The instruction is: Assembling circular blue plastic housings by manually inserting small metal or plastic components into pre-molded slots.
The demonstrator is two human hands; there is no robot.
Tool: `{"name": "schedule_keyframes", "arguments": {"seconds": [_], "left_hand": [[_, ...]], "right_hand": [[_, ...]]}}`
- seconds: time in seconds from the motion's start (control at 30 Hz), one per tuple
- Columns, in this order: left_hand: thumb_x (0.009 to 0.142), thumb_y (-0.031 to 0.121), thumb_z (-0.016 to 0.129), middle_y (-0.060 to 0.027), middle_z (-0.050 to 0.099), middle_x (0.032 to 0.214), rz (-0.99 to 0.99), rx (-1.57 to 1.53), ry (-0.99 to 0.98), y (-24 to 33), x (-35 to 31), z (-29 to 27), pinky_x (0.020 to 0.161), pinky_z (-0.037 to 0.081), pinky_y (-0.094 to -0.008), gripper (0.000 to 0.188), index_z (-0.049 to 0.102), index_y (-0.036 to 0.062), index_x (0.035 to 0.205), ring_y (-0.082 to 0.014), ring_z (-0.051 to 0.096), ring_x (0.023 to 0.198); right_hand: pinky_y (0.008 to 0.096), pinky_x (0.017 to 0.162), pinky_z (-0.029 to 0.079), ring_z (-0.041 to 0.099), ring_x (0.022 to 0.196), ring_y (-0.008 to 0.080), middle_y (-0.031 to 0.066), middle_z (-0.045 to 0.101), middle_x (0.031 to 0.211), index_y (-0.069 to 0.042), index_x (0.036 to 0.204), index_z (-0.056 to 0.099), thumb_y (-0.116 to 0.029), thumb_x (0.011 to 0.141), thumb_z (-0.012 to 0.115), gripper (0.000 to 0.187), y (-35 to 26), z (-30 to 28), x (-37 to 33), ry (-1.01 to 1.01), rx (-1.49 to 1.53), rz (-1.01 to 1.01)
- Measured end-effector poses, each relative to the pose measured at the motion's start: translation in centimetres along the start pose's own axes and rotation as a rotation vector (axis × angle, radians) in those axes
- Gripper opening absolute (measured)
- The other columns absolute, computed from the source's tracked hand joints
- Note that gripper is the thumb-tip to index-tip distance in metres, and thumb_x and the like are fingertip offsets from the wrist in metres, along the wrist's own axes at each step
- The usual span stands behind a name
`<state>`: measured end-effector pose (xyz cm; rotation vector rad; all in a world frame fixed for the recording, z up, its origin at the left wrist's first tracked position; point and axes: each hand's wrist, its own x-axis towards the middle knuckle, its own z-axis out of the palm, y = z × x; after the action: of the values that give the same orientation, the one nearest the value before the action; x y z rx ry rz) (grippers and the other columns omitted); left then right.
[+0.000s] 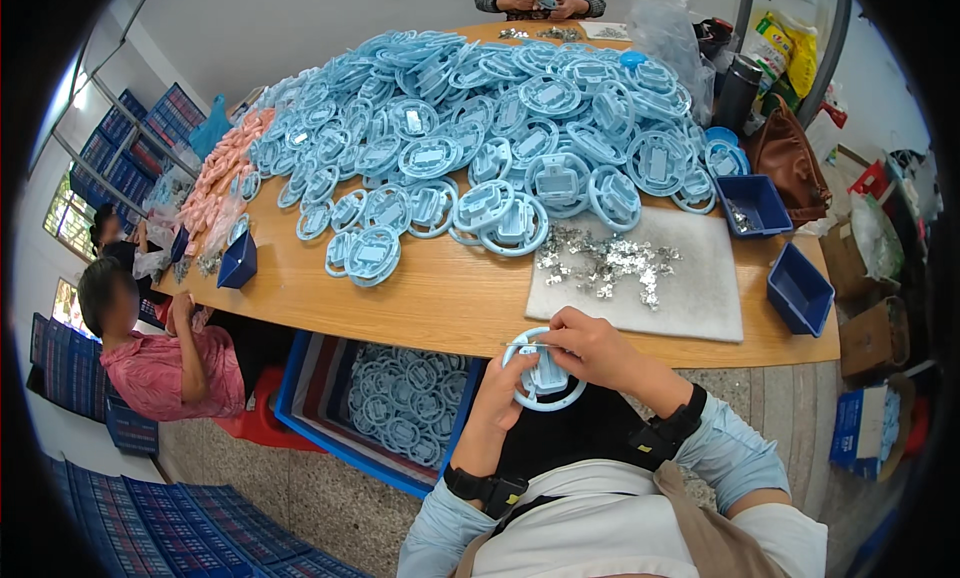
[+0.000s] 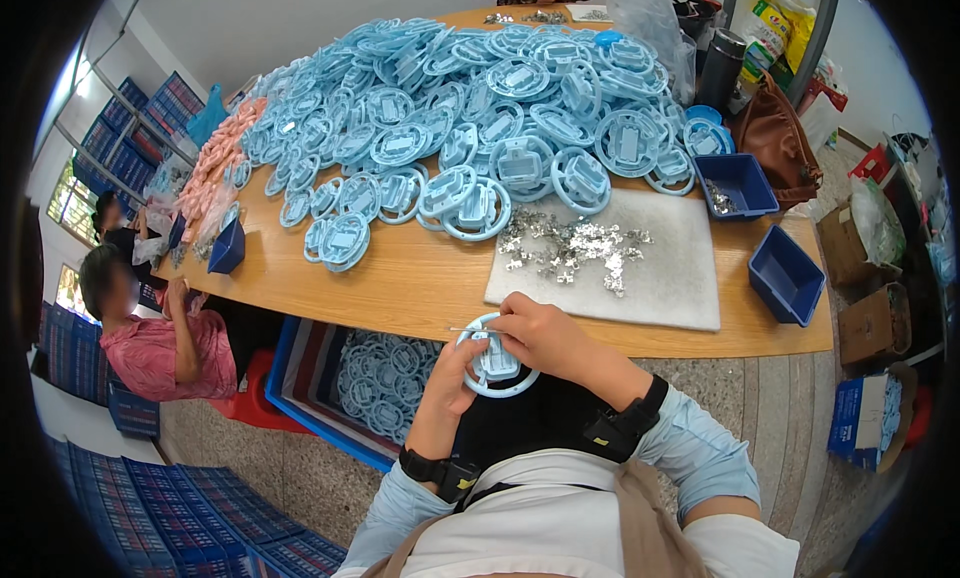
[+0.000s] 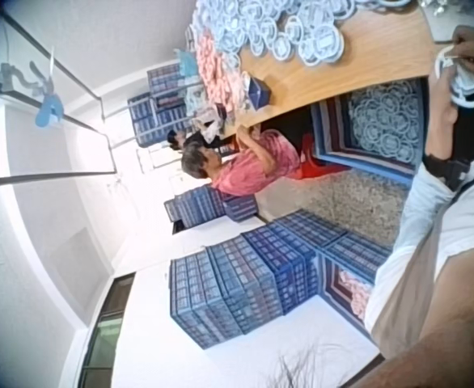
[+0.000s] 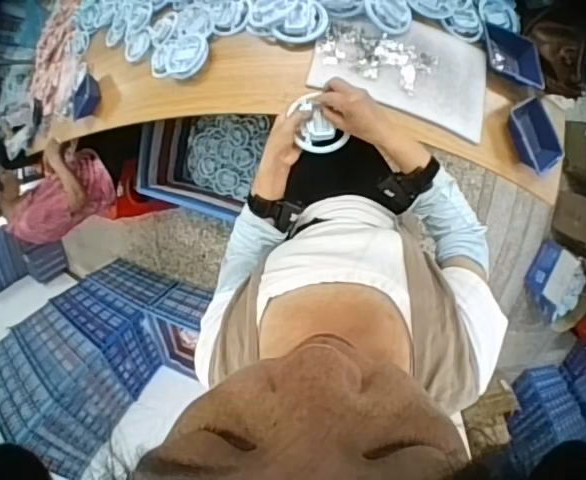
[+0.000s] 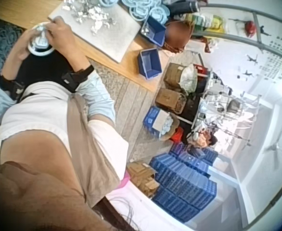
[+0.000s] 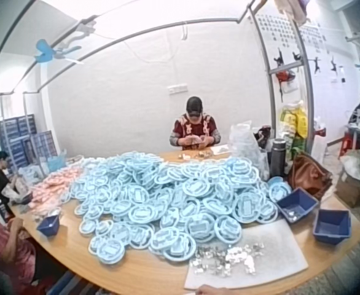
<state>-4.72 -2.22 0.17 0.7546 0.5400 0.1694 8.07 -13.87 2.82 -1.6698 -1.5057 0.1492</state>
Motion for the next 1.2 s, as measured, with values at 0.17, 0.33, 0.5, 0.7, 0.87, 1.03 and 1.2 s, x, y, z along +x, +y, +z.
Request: {"name": "schedule_keyframes", "arguments": {"seconds": [0.17,0.33,0.5,0.7,0.87,1.03,1.2], "left_hand": [[0.082,0.012,0.06,-0.0054,0.06,0.09,-0.014,0.025,0.02,-0.5,0.3,-0.3,0.068,0.05,-0.0245,0.025,0.055,0.0002,0.104,-0.0118,0.06,0.08],[0.084,0.014,0.06,-0.0062,0.061,0.091,0.015,0.003,0.056,-0.9,0.4,-0.2,0.07,0.05,-0.0249,0.023,0.056,-0.0003,0.103,-0.012,0.06,0.081],[0.084,0.013,0.06,-0.0072,0.062,0.09,0.021,0.0,0.082,-1.3,0.7,-0.3,0.069,0.051,-0.0254,0.023,0.057,-0.0015,0.101,-0.0127,0.061,0.079],[0.081,0.012,0.062,-0.0062,0.062,0.084,0.106,0.101,0.156,-1.5,0.9,-0.3,0.064,0.049,-0.0236,0.024,0.059,-0.0039,0.099,-0.0105,0.059,0.072],[0.08,0.01,0.062,-0.0051,0.061,0.086,0.203,0.19,0.18,-1.4,0.8,0.2,0.062,0.047,-0.022,0.025,0.059,-0.004,0.101,-0.0084,0.057,0.074],[0.08,0.007,0.062,-0.0043,0.06,0.091,0.222,0.176,0.109,-0.8,0.4,0.6,0.064,0.046,-0.0215,0.029,0.056,-0.0029,0.106,-0.0083,0.057,0.077],[0.08,0.006,0.062,-0.0051,0.061,0.092,0.19,0.065,0.127,-0.7,1.1,-0.3,0.063,0.048,-0.0209,0.027,0.055,-0.0013,0.105,-0.0096,0.059,0.078]], "right_hand": [[0.0327,0.059,0.048,0.059,0.071,0.0267,0.01,0.053,0.09,-0.004,0.098,0.06,0.0,0.07,0.064,0.028,-0.6,0.0,-0.4,-0.094,-0.118,0.005],[0.0323,0.06,0.048,0.058,0.068,0.0263,0.0106,0.054,0.086,-0.003,0.094,0.063,-0.002,0.071,0.064,0.023,-0.4,0.3,-0.6,0.027,0.026,0.079],[0.0329,0.059,0.045,0.056,0.066,0.0245,0.0107,0.054,0.08,-0.003,0.09,0.065,-0.006,0.073,0.063,0.017,-1.3,0.6,-1.0,0.057,0.074,0.235],[0.0291,0.054,0.042,0.054,0.061,0.0196,0.0082,0.054,0.071,-0.002,0.089,0.066,-0.005,0.073,0.062,0.017,-0.1,1.7,-1.7,0.14,0.277,0.407],[0.0349,0.056,0.042,0.054,0.062,0.0276,0.0124,0.055,0.072,-0.003,0.087,0.065,-0.006,0.073,0.06,0.015,0.0,1.8,-0.9,0.149,0.195,0.318],[0.0377,0.059,0.045,0.055,0.065,0.0301,0.0125,0.055,0.077,-0.005,0.098,0.061,-0.007,0.075,0.059,0.023,-0.1,1.6,-0.1,0.174,0.0,0.302],[0.0362,0.054,0.042,0.055,0.062,0.0287,0.0106,0.054,0.072,-0.008,0.115,0.055,-0.003,0.076,0.057,0.039,-1.0,1.0,-1.8,0.2,-0.124,0.281]]}}
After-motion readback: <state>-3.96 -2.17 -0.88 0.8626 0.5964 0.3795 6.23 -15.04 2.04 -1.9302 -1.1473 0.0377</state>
